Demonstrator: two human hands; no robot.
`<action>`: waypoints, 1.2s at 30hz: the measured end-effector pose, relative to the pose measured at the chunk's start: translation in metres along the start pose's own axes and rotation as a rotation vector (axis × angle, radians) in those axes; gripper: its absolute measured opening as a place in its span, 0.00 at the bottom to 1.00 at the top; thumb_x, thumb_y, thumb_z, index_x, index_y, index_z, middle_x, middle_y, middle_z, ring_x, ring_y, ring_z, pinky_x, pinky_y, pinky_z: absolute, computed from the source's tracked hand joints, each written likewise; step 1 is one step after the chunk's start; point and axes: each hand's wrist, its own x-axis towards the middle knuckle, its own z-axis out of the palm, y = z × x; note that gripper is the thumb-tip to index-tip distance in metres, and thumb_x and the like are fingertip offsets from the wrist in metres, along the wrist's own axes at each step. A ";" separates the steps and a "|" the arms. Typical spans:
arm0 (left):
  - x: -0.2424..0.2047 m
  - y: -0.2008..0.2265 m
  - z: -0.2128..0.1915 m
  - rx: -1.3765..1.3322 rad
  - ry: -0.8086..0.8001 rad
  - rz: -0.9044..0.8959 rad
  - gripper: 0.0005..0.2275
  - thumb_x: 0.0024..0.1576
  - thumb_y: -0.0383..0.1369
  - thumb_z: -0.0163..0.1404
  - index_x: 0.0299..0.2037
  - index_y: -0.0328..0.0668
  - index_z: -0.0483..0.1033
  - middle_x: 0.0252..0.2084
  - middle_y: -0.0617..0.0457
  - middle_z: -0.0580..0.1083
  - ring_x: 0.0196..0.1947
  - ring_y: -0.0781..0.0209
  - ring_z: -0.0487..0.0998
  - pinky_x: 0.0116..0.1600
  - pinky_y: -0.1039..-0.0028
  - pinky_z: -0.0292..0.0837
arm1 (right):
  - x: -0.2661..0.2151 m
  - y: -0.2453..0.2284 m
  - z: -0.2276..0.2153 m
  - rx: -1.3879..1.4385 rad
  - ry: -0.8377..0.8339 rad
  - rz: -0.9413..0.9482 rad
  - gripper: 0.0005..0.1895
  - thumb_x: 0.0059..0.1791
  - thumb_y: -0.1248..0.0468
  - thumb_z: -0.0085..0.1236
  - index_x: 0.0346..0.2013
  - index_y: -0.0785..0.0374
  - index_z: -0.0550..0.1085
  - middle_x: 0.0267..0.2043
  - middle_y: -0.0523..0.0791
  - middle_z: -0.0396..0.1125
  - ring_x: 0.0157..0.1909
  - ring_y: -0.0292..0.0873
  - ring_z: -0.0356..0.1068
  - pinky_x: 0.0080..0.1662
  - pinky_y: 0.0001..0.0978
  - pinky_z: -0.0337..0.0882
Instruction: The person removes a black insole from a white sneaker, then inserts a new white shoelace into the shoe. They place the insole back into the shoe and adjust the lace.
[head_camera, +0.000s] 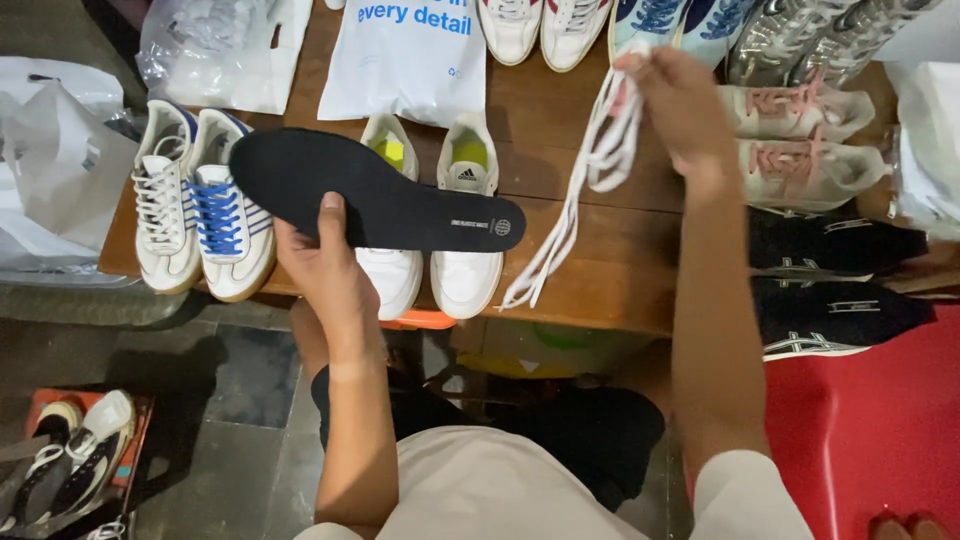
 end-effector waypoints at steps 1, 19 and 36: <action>-0.003 0.004 0.002 0.002 0.000 -0.001 0.19 0.65 0.30 0.50 0.66 0.36 0.66 0.63 0.44 0.72 0.62 0.53 0.74 0.69 0.65 0.70 | -0.001 0.013 0.013 0.001 -0.001 0.001 0.16 0.61 0.49 0.46 0.44 0.56 0.74 0.34 0.38 0.63 0.37 0.36 0.61 0.49 0.28 0.67; -0.070 -0.057 0.036 -0.208 -0.224 -0.630 0.11 0.63 0.40 0.54 0.52 0.48 0.78 0.41 0.57 0.80 0.37 0.71 0.78 0.45 0.79 0.78 | -0.094 0.021 0.042 0.051 -0.372 -0.440 0.07 0.55 0.66 0.54 0.45 0.64 0.78 0.37 0.48 0.70 0.44 0.47 0.72 0.54 0.45 0.70; -0.083 -0.037 0.030 -0.208 -0.615 -1.302 0.24 0.56 0.49 0.60 0.53 0.37 0.77 0.44 0.44 0.77 0.46 0.51 0.80 0.54 0.54 0.77 | -0.150 0.037 0.141 0.174 0.067 0.053 0.26 0.54 0.52 0.57 0.62 0.64 0.71 0.50 0.60 0.72 0.54 0.63 0.73 0.53 0.55 0.70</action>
